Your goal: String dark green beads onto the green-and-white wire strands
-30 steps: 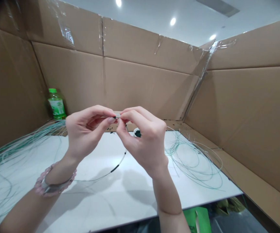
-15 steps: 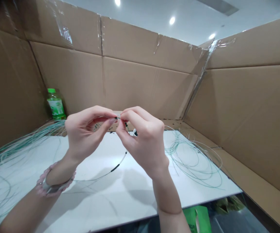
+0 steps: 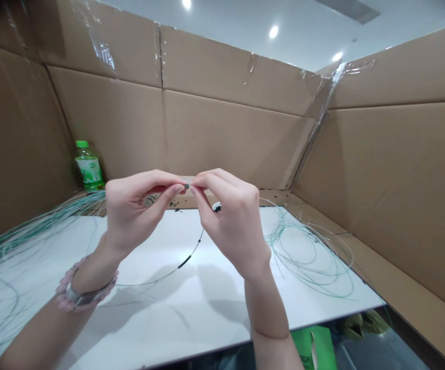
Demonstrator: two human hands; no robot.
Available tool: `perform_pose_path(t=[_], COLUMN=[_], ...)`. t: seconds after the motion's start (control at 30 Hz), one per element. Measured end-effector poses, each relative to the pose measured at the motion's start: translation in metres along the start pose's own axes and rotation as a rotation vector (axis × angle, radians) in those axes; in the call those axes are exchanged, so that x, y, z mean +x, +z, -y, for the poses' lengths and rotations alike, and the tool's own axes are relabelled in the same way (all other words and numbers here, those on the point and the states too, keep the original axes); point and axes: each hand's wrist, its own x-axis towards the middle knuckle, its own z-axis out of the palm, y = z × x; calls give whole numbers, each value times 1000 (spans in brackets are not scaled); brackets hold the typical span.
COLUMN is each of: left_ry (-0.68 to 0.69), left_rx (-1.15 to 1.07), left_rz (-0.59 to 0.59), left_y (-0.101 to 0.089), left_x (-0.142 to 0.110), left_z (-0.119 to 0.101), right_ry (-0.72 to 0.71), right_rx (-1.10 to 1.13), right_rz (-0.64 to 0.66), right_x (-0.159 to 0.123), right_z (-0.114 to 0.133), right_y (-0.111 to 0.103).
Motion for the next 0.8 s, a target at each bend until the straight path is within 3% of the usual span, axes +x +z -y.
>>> perform_pose_path(t=[0.13,0.3,0.47,0.7,0.8], left_ry=[21,87,79,-67,-204], left_rx=[39,120,137,-53,-237], left_rz=[1,-17,12,52,55], left_y=[1,4,9,18,30], left_x=[-1,0,0,-2,-5], left_z=[2,5,13,26,46], right_ry=[72,157,265,286,268], right_rx=[128,129,155,259,290], right_rz=[62,118,330,278,229], right_x=[1,3,7,11,11], right_z=[-1,-6,-17,-29,-33], right_y=[3,2,-5,6,11])
